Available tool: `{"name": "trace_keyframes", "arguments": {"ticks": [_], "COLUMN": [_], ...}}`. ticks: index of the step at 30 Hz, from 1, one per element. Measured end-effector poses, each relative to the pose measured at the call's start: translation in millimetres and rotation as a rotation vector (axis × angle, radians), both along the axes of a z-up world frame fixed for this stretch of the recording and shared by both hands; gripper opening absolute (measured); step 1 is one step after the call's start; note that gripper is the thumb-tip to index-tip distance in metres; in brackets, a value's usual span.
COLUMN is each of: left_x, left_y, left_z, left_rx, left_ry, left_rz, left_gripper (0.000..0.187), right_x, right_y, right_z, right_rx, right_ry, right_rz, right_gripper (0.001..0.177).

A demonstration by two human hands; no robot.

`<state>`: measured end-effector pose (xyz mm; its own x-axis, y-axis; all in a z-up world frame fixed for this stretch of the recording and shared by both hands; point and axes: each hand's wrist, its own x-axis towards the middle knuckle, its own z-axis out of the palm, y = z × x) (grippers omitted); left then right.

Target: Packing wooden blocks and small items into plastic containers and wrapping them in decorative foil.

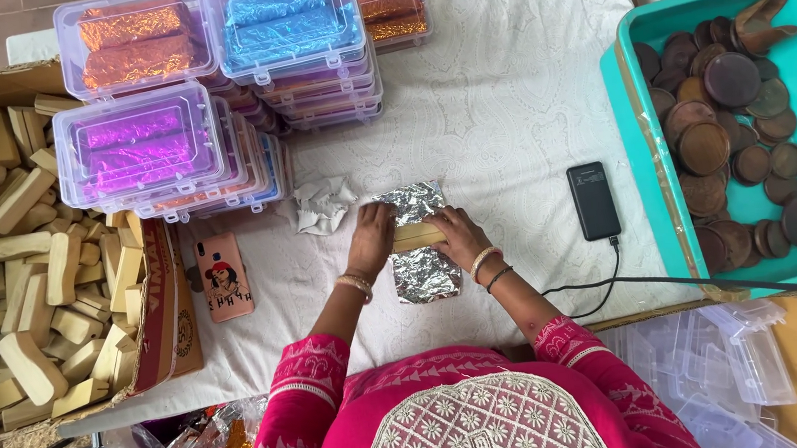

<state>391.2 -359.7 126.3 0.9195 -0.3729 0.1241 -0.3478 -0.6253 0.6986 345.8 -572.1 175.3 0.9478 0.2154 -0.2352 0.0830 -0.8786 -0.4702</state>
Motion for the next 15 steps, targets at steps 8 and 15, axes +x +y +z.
{"name": "trace_keyframes", "arguments": {"ticks": [8,15], "left_x": [40.6,38.1], "left_y": [-19.4,-18.7], "left_z": [13.4,28.7], "left_rx": [0.146,0.179], "left_ry": [0.086,0.176], "left_rz": [0.067,0.001], "left_gripper": [0.058,0.020], "right_x": [2.9,4.2], "right_y": [4.2,3.0], "right_z": [9.2,0.8], "right_rx": [0.062,0.040], "right_ry": [0.046,-0.002], "right_rz": [-0.067,-0.024], "right_gripper": [0.056,0.056]}}
